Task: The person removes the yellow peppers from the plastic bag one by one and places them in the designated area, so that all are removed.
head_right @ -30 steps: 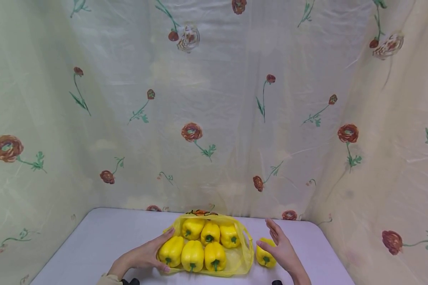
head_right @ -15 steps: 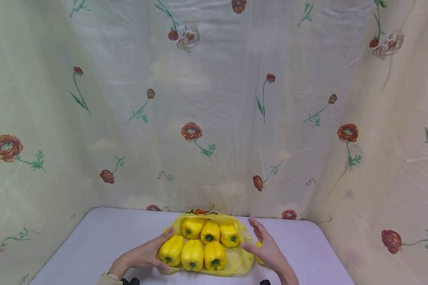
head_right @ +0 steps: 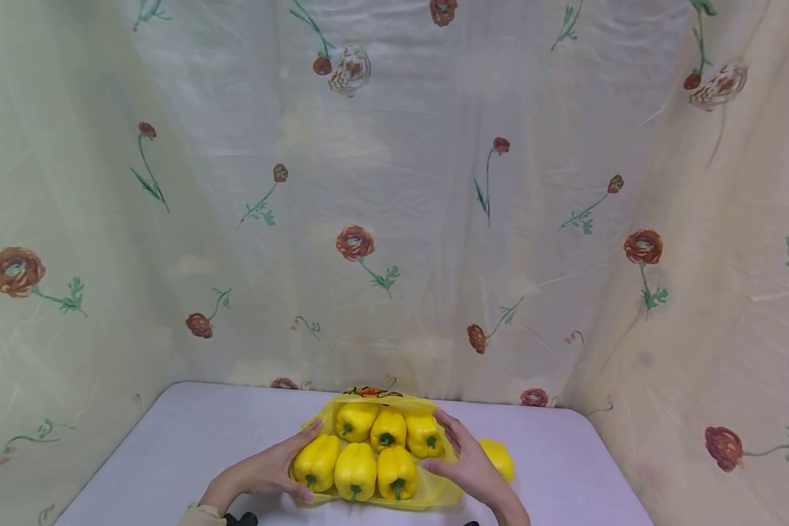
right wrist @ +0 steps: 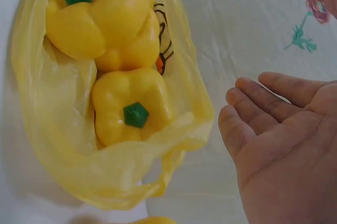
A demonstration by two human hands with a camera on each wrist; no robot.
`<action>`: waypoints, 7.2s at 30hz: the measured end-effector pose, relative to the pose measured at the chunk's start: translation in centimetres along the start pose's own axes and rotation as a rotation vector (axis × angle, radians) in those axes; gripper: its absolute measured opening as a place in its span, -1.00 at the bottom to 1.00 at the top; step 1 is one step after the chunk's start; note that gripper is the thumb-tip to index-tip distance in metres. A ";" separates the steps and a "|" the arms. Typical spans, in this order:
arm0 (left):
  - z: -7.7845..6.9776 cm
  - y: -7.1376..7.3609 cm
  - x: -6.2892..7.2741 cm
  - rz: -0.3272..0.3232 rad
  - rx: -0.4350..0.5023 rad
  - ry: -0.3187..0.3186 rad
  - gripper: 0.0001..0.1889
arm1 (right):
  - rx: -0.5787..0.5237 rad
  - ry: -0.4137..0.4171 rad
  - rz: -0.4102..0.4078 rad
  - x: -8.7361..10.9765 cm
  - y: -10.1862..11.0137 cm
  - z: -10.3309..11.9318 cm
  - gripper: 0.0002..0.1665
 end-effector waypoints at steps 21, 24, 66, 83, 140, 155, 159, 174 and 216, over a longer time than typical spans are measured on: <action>-0.1 0.2 0.5 -0.005 0.012 0.006 0.18 | 0.005 0.019 0.127 -0.7 -3.0 0.1 -0.01; -0.2 0.3 0.5 -0.008 0.013 0.002 0.18 | 0.010 0.010 0.135 -0.9 -3.2 0.1 0.00; 0.0 -0.1 0.3 0.004 0.039 0.022 0.18 | 0.020 -0.023 0.244 -3.2 -5.4 -1.1 0.05; 0.0 0.1 0.3 0.004 0.038 0.011 0.17 | -0.076 -0.085 0.224 -3.0 -6.3 -2.4 0.11; 0.4 0.0 0.1 0.001 0.000 0.040 0.17 | -0.022 -0.117 0.237 -3.3 -7.7 -4.0 -0.07; 0.0 0.2 0.3 0.004 0.001 0.015 0.16 | 0.002 -0.180 0.212 -3.7 -7.5 -4.7 -0.03; -0.1 0.2 0.5 0.008 0.009 0.012 0.16 | 0.016 -0.184 0.193 -3.6 -7.4 -4.6 -0.01; 0.0 0.0 0.4 0.012 0.007 0.023 0.16 | 0.016 -0.161 0.178 -3.0 -6.4 -3.3 -0.03; -0.1 -0.1 0.4 -0.001 0.043 0.048 0.18 | -0.095 -0.099 -0.093 -1.3 0.3 -1.1 -0.15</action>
Point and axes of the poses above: each hand's wrist, its own x-axis away from the middle knuckle, its own y-axis out of the back of the hand, z = x × y, the point moved 5 cm from there along -x, towards the middle knuckle, and after that the axes turned 9 degrees about x, right-handed, at the moved point
